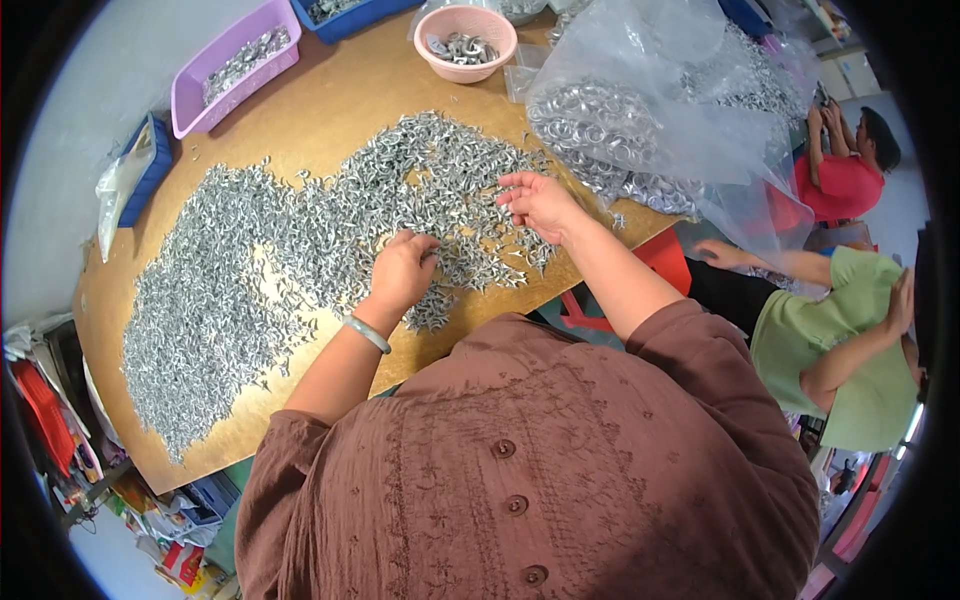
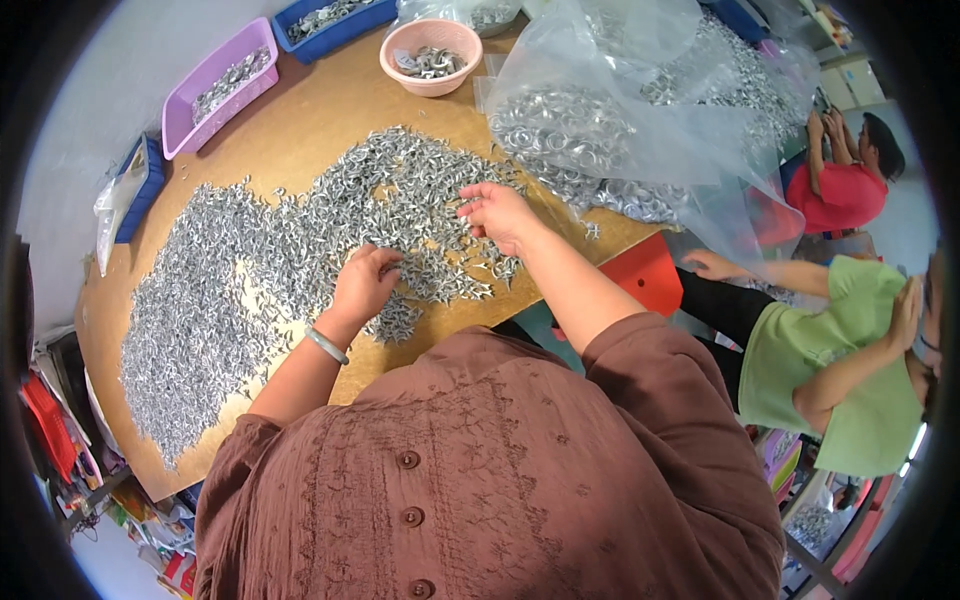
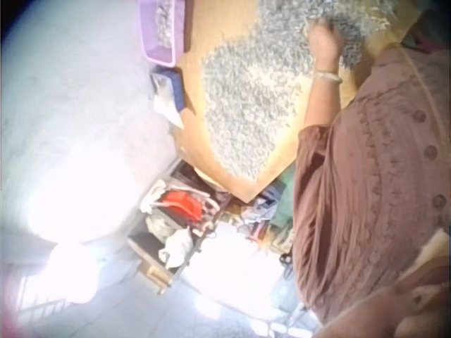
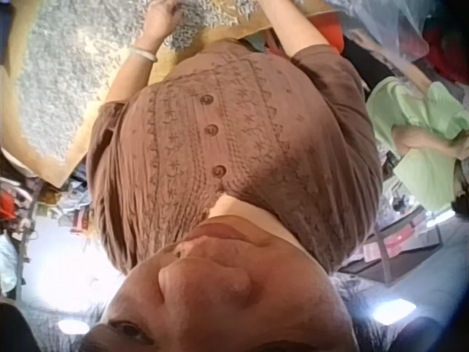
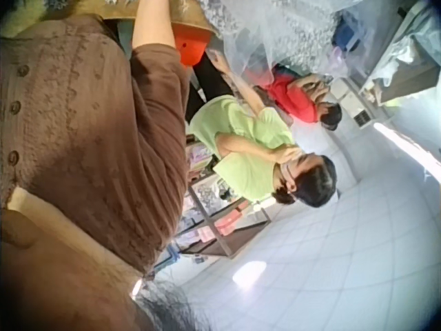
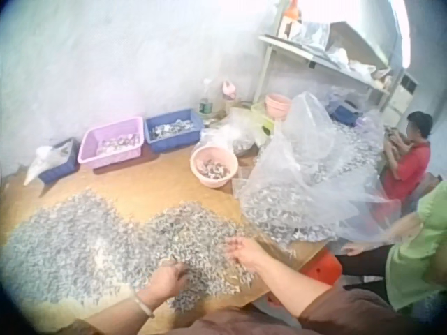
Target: The person sorts small metal parts on a table, transfers bags of metal components across the workshop, and connects metal buckle pieces together by hand at another workstation.
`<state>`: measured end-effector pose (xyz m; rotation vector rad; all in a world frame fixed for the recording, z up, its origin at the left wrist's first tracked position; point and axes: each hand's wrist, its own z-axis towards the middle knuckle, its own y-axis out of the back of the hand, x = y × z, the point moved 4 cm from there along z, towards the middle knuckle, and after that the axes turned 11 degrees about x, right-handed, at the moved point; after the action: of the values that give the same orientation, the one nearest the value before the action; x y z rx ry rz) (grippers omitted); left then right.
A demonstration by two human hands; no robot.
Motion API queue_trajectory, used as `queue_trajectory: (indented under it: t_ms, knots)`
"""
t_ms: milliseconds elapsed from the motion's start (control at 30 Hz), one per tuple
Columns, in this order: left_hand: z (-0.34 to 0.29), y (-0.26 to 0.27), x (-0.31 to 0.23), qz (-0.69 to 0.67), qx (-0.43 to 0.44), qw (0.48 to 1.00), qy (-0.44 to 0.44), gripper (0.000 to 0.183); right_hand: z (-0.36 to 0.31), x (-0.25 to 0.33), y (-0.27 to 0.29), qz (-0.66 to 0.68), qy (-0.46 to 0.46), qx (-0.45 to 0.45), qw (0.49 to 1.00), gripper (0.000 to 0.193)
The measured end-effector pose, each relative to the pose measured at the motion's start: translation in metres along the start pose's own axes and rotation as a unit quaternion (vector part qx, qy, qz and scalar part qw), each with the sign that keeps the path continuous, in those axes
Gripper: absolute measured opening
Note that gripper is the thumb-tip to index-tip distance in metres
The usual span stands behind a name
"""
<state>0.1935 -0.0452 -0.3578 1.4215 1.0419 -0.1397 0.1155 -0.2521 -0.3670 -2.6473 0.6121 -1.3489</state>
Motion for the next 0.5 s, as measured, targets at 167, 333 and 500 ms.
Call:
queue_trajectory:
  t_ms: [167, 333, 500]
  knots:
    - [0.012, -0.005, -0.011, 0.103, 0.019, 0.994, -0.007, 0.014, 0.003, -0.009, 0.008, -0.134, 0.051, -0.038, 0.989, 0.030]
    - [0.009, -0.020, -0.016, 0.199, 0.012, 0.979, -0.029, 0.009, 0.001, -0.007, 0.016, -0.316, 0.141, -0.073, 0.935, 0.014]
    - [0.017, -0.026, -0.016, 0.225, 0.004, 0.973, 0.041, 0.007, -0.010, -0.004, 0.010, -0.522, 0.191, -0.021, 0.831, 0.011]
